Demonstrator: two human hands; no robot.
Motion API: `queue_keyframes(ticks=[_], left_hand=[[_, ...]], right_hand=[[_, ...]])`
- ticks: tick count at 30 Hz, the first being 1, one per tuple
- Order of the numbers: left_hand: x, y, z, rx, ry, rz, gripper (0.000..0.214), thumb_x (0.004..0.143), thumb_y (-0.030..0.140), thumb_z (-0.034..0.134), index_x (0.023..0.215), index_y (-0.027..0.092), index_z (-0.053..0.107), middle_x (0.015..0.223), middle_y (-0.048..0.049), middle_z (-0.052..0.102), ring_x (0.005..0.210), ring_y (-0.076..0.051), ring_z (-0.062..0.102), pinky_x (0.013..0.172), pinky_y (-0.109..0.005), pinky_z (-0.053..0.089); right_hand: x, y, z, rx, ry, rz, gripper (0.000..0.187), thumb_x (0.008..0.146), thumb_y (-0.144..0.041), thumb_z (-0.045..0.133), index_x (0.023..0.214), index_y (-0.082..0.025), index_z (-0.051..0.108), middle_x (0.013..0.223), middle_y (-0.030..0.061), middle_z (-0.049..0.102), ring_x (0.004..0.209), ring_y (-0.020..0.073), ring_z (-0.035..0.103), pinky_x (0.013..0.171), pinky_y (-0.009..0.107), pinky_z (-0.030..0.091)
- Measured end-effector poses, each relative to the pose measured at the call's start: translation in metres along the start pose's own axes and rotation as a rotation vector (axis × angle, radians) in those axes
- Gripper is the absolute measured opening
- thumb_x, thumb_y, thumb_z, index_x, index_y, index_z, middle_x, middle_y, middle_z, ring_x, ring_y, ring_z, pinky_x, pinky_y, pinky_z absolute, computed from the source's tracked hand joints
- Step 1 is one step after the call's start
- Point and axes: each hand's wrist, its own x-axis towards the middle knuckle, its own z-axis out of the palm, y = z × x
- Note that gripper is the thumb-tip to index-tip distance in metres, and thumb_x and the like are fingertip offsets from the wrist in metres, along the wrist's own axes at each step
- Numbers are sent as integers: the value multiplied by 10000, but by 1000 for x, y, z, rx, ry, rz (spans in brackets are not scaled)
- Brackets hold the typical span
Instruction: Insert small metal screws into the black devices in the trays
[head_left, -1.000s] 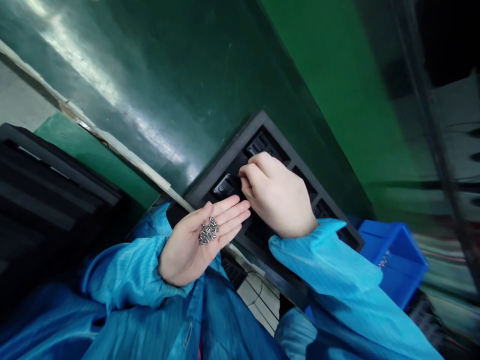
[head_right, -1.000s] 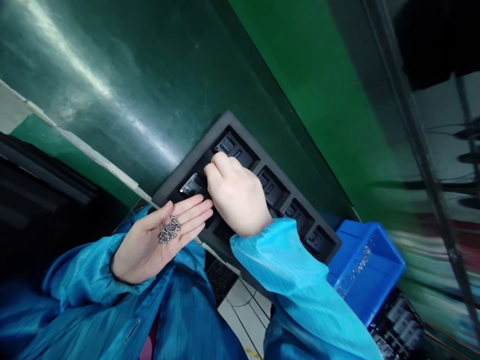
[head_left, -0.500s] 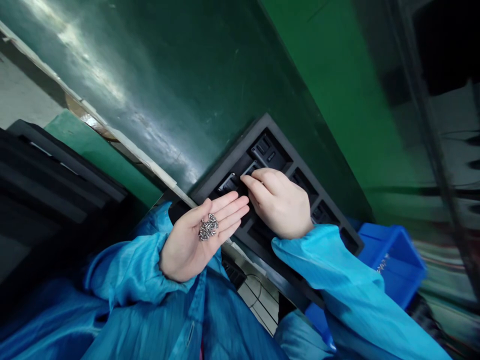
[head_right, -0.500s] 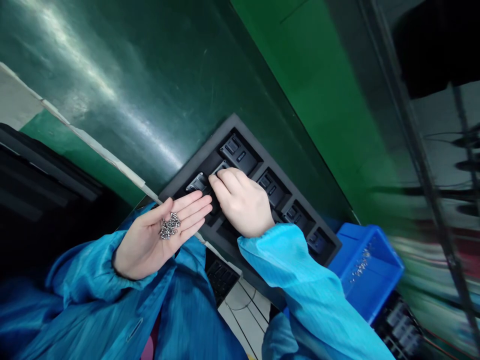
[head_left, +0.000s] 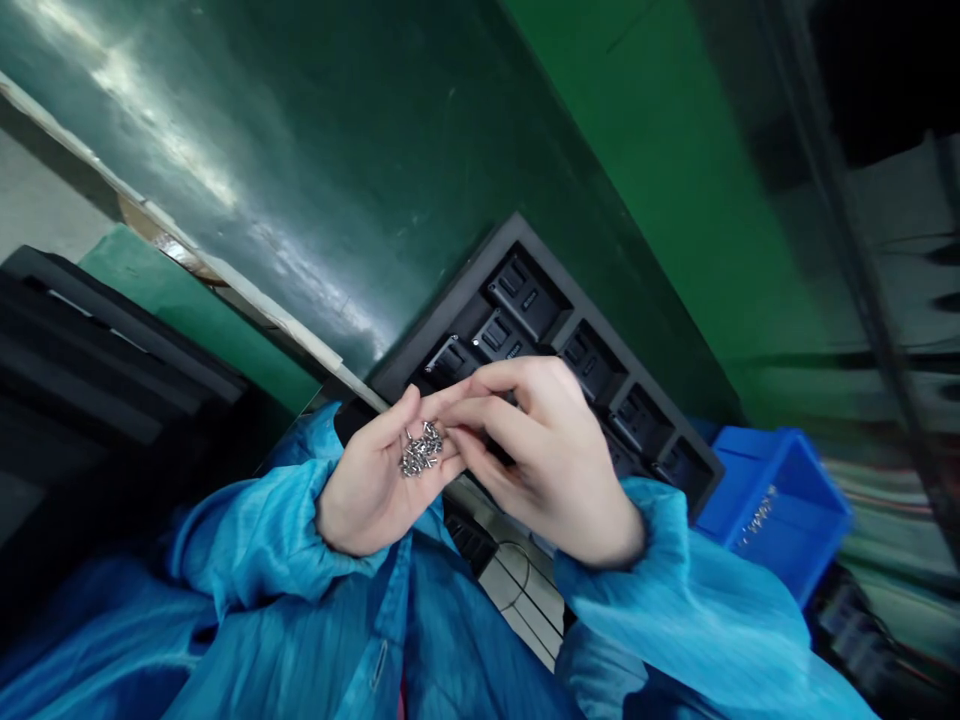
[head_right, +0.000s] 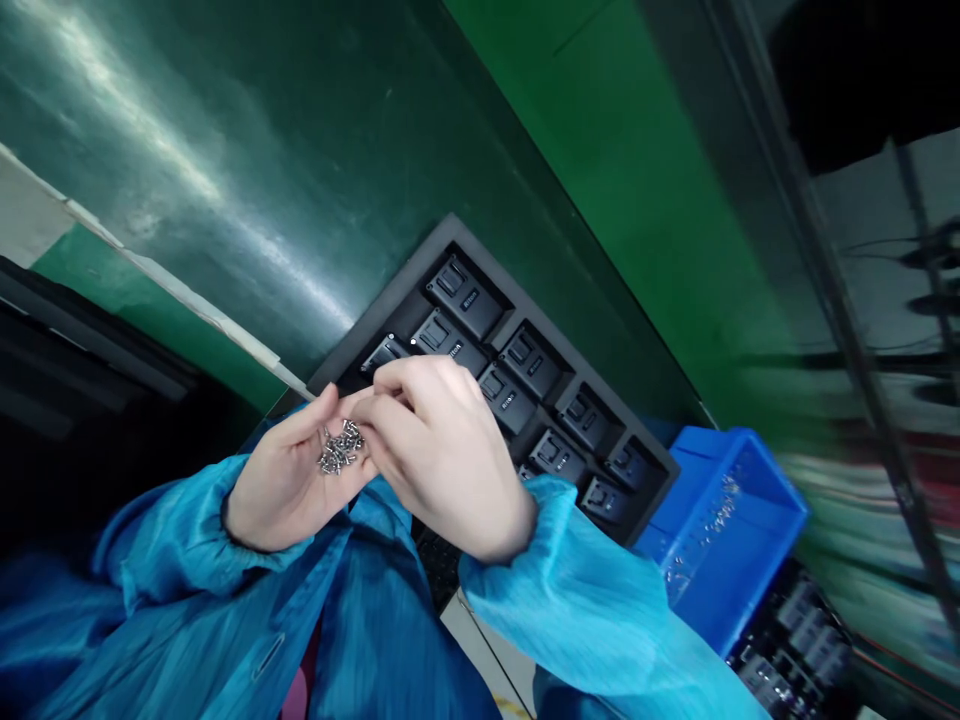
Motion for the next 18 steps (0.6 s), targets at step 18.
queue_keyframes(ticks=[18], left_hand=[[7,-5,7,-28,43,-100,546,1004,323,193,965,113,695,1007,-108,714,1124,-211,609,1039,-380,418]], right_hand=[[6,6,3,89,-198,17,123,873,-125,509,775,-174,565,908,56,561,899,194,479,771,356,406]])
